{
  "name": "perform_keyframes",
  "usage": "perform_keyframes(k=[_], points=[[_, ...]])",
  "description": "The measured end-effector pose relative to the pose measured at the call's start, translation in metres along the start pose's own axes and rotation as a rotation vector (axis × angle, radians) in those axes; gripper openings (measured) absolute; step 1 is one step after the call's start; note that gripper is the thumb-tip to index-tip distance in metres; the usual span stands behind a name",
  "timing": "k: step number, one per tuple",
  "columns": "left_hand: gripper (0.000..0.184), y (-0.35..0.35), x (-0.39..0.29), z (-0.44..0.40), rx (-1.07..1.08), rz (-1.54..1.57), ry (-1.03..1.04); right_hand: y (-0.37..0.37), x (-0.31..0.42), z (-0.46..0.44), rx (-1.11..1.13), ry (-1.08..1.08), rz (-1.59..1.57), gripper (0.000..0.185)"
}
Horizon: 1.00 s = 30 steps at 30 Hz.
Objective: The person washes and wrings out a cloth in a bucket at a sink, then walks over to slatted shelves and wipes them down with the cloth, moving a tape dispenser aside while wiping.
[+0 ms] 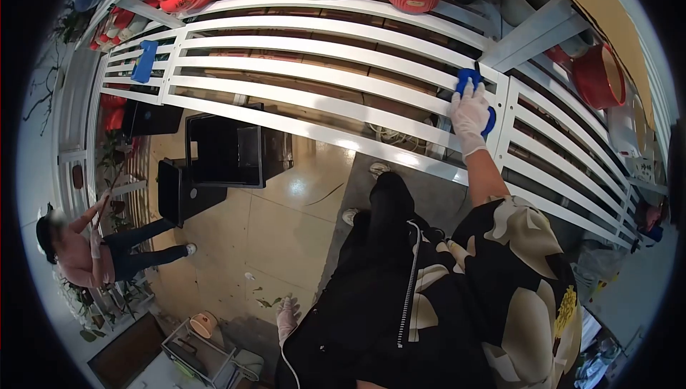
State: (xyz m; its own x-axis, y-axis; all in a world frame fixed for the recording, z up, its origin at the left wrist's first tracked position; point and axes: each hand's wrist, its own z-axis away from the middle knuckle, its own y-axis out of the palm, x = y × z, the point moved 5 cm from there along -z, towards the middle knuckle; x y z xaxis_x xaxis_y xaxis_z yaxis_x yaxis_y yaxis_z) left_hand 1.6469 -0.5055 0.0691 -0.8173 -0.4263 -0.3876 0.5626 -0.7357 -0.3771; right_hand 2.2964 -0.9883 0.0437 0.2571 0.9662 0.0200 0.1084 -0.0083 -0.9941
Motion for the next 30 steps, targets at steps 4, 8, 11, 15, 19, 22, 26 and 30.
perform_keyframes(k=[4, 8, 11, 15, 19, 22, 26, 30], points=[[0.035, -0.016, 0.034, 0.001, 0.016, -0.163, 0.102, -0.011, 0.102, 0.003, -0.039, -0.202, -0.099, 0.053], [0.031, -0.034, 0.091, -0.01, -0.032, 0.235, -0.094, -0.006, 0.218, 0.008, -0.004, -0.408, -0.26, 0.045], [0.028, -0.004, 0.038, 0.048, -0.153, 0.252, -0.099, 0.004, 0.272, 0.017, 0.082, -0.507, -0.267, 0.041], [0.027, -0.003, 0.034, 0.046, -0.087, 0.347, -0.079, -0.008, 0.259, 0.027, -0.069, -0.62, -0.373, 0.039], [0.029, -0.019, 0.042, 0.001, -0.007, 0.163, -0.086, -0.025, 0.199, 0.048, -0.114, -0.727, -0.417, 0.04], [0.031, -0.008, 0.008, -0.013, 0.041, 0.012, -0.047, -0.029, 0.137, 0.057, -0.125, -0.701, -0.315, 0.046], [0.035, 0.013, -0.044, -0.019, 0.071, -0.165, 0.024, -0.036, 0.027, 0.057, -0.058, -0.422, -0.248, 0.047], [0.033, 0.029, -0.073, -0.016, 0.073, -0.196, 0.063, -0.029, -0.087, 0.065, 0.027, -0.1, -0.39, 0.039]])
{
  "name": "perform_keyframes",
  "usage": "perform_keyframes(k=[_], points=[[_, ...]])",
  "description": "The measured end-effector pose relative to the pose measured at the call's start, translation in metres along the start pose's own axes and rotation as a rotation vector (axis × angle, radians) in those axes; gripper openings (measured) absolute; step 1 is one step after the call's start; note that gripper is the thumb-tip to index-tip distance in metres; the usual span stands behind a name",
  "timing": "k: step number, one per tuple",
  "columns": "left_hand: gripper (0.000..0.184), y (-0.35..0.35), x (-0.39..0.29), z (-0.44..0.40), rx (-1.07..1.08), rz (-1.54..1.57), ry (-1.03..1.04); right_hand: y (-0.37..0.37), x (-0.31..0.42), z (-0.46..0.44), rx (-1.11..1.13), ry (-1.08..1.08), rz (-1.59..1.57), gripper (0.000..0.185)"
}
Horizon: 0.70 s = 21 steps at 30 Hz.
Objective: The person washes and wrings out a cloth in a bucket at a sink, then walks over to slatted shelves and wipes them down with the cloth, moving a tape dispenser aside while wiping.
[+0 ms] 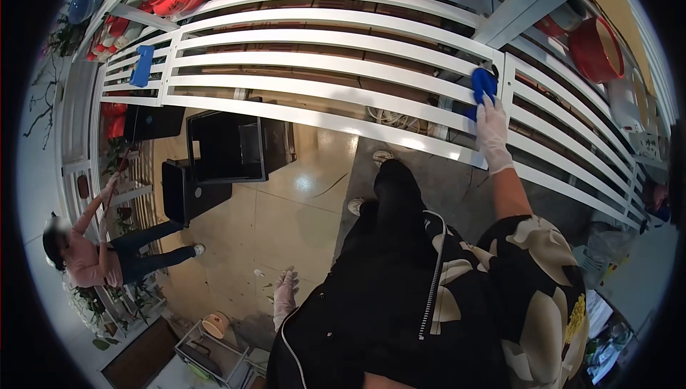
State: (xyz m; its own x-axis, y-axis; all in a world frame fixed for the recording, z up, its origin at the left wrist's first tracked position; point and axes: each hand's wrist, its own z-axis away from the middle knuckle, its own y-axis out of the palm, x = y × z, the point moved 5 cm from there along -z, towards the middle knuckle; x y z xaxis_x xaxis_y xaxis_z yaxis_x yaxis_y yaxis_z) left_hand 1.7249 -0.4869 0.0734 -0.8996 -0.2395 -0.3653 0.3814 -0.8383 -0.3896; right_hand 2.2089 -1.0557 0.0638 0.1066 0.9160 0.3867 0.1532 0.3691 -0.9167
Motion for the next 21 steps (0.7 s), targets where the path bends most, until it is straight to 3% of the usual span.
perform_keyframes(k=[6, 9, 12, 16, 20, 21], points=[[0.035, -0.007, 0.025, -0.014, 0.022, -0.031, -0.054, -0.004, -0.032, 0.064, 0.081, 0.076, -0.176, 0.038], [0.034, -0.015, 0.049, -0.014, 0.009, 0.001, -0.085, 0.01, -0.028, 0.095, 0.186, -0.143, -0.168, 0.037], [0.034, -0.025, 0.078, -0.01, -0.01, 0.052, -0.085, -0.006, -0.003, 0.099, 0.196, -0.155, -0.112, 0.036], [0.031, -0.037, 0.12, -0.006, -0.065, 0.139, -0.148, -0.009, 0.003, 0.092, 0.413, -0.279, -0.248, 0.048], [0.026, -0.035, 0.151, 0.005, -0.141, 0.269, -0.191, -0.026, 0.022, 0.088, 0.553, -0.355, -0.027, 0.062], [0.024, -0.033, 0.156, 0.007, -0.166, 0.307, -0.199, -0.021, 0.015, 0.086, 0.562, -0.411, 0.063, 0.073]])
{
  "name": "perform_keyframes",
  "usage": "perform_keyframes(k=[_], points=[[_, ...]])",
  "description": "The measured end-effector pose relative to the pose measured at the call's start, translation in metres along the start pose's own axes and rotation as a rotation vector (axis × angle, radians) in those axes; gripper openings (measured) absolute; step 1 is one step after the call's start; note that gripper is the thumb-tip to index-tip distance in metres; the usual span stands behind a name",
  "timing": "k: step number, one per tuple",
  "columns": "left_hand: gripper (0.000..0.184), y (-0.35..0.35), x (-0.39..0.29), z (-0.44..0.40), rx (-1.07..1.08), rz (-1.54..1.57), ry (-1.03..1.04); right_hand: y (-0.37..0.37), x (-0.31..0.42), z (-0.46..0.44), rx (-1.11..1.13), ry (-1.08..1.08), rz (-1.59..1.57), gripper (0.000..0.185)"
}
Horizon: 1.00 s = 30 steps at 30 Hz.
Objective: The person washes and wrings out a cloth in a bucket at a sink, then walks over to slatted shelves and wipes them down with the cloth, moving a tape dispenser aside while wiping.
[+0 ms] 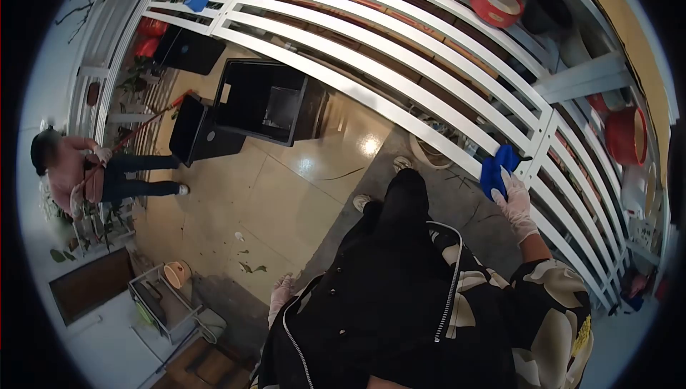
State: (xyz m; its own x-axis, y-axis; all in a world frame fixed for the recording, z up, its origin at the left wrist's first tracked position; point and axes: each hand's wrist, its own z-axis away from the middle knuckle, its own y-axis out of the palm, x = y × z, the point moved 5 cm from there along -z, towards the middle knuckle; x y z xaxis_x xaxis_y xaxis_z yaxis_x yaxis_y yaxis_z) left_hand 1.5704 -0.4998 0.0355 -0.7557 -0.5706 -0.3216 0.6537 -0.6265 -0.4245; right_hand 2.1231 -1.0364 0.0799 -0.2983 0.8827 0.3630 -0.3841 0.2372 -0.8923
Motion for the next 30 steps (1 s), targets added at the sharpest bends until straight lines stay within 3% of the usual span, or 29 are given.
perform_keyframes(k=[4, 7, 12, 16, 19, 22, 25, 30], points=[[0.02, 0.0, 0.022, 0.0, -0.005, 0.168, 0.021, 0.01, -0.012, -0.002, 0.046, -0.059, 0.245, 0.091], [0.021, 0.009, 0.028, -0.002, -0.009, 0.212, -0.007, 0.013, -0.016, -0.007, 0.112, -0.096, 0.152, 0.096], [0.022, 0.028, 0.027, -0.02, 0.022, 0.32, -0.004, 0.035, -0.012, -0.021, 0.02, -0.157, 0.283, 0.106], [0.032, 0.035, 0.018, -0.036, 0.129, 0.174, 0.035, 0.043, 0.005, -0.032, -0.032, -0.125, 0.282, 0.104], [0.019, 0.031, -0.007, -0.033, 0.07, 0.07, 0.035, 0.045, 0.041, -0.054, -0.044, -0.104, 0.32, 0.1], [0.017, 0.029, -0.024, -0.031, 0.102, 0.131, 0.061, 0.046, 0.085, -0.078, -0.132, -0.174, 0.345, 0.096], [0.032, 0.023, -0.04, -0.025, 0.061, -0.048, 0.082, 0.051, 0.115, -0.102, -0.102, -0.165, 0.363, 0.095], [0.031, 0.012, -0.008, -0.043, 0.059, 0.035, 0.098, 0.053, 0.184, -0.139, -0.061, -0.174, 0.474, 0.092]])
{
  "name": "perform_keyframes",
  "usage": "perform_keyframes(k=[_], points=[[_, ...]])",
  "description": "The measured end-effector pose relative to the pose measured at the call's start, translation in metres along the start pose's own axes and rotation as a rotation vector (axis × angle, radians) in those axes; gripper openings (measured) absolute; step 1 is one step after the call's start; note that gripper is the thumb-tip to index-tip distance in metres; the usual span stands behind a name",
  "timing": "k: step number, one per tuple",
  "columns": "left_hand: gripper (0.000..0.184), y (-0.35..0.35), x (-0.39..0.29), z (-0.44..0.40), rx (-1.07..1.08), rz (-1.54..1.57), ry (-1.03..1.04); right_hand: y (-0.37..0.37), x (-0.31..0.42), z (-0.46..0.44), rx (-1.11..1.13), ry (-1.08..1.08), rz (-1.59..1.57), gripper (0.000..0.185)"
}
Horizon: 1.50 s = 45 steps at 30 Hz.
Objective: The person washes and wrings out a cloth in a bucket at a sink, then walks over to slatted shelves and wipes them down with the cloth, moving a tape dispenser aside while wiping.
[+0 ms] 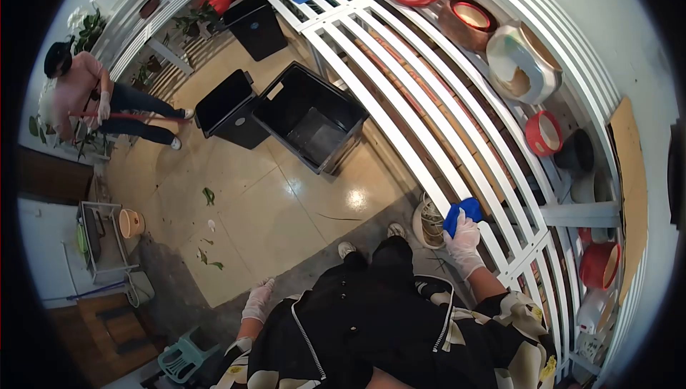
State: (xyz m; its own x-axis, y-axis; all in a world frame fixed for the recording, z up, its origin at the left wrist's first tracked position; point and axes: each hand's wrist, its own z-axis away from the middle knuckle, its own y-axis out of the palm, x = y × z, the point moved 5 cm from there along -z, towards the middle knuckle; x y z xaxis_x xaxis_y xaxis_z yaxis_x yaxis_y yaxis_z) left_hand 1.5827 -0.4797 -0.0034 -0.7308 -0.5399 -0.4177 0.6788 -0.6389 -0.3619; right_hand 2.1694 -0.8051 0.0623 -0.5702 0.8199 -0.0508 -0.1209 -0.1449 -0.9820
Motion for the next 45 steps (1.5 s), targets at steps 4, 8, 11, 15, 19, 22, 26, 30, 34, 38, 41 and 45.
perform_keyframes(k=[4, 8, 11, 15, 19, 22, 26, 30, 34, 38, 41, 45], points=[[0.028, -0.011, 0.014, 0.004, -0.007, 0.073, -0.034, -0.008, 0.027, -0.025, 0.009, -0.013, 0.049, 0.095], [0.025, -0.021, 0.024, 0.003, -0.044, 0.17, -0.061, -0.023, 0.064, -0.059, -0.083, -0.07, 0.016, 0.093], [0.024, -0.03, 0.021, 0.01, -0.048, 0.137, -0.082, -0.027, 0.101, -0.099, -0.097, -0.095, 0.087, 0.095], [0.022, -0.042, 0.03, -0.001, -0.02, 0.146, -0.071, -0.034, 0.137, -0.137, -0.042, -0.095, 0.15, 0.095], [0.021, -0.048, 0.026, -0.005, -0.091, 0.231, -0.106, -0.032, 0.16, -0.165, -0.047, -0.122, 0.204, 0.094], [0.021, -0.046, 0.01, 0.007, -0.103, 0.225, -0.13, -0.037, 0.18, -0.186, -0.04, -0.141, 0.246, 0.095], [0.023, -0.045, 0.016, -0.027, -0.108, 0.229, -0.124, -0.062, 0.22, -0.221, -0.051, -0.154, 0.209, 0.085], [0.026, -0.04, 0.015, -0.034, -0.125, 0.306, -0.164, -0.049, 0.259, -0.278, -0.195, -0.227, 0.231, 0.048], [0.027, -0.03, -0.047, -0.023, -0.182, 0.276, -0.217, -0.063, 0.312, -0.34, -0.203, -0.269, 0.14, 0.054], [0.027, -0.024, -0.1, -0.021, -0.181, 0.311, -0.284, -0.074, 0.367, -0.405, -0.197, -0.337, 0.109, 0.066], [0.029, -0.016, -0.155, -0.007, -0.217, 0.375, -0.197, -0.081, 0.408, -0.453, -0.262, -0.391, 0.058, 0.07], [0.027, -0.006, -0.189, 0.011, -0.204, 0.456, -0.205, -0.091, 0.458, -0.506, -0.477, -0.461, 0.0, 0.055]])
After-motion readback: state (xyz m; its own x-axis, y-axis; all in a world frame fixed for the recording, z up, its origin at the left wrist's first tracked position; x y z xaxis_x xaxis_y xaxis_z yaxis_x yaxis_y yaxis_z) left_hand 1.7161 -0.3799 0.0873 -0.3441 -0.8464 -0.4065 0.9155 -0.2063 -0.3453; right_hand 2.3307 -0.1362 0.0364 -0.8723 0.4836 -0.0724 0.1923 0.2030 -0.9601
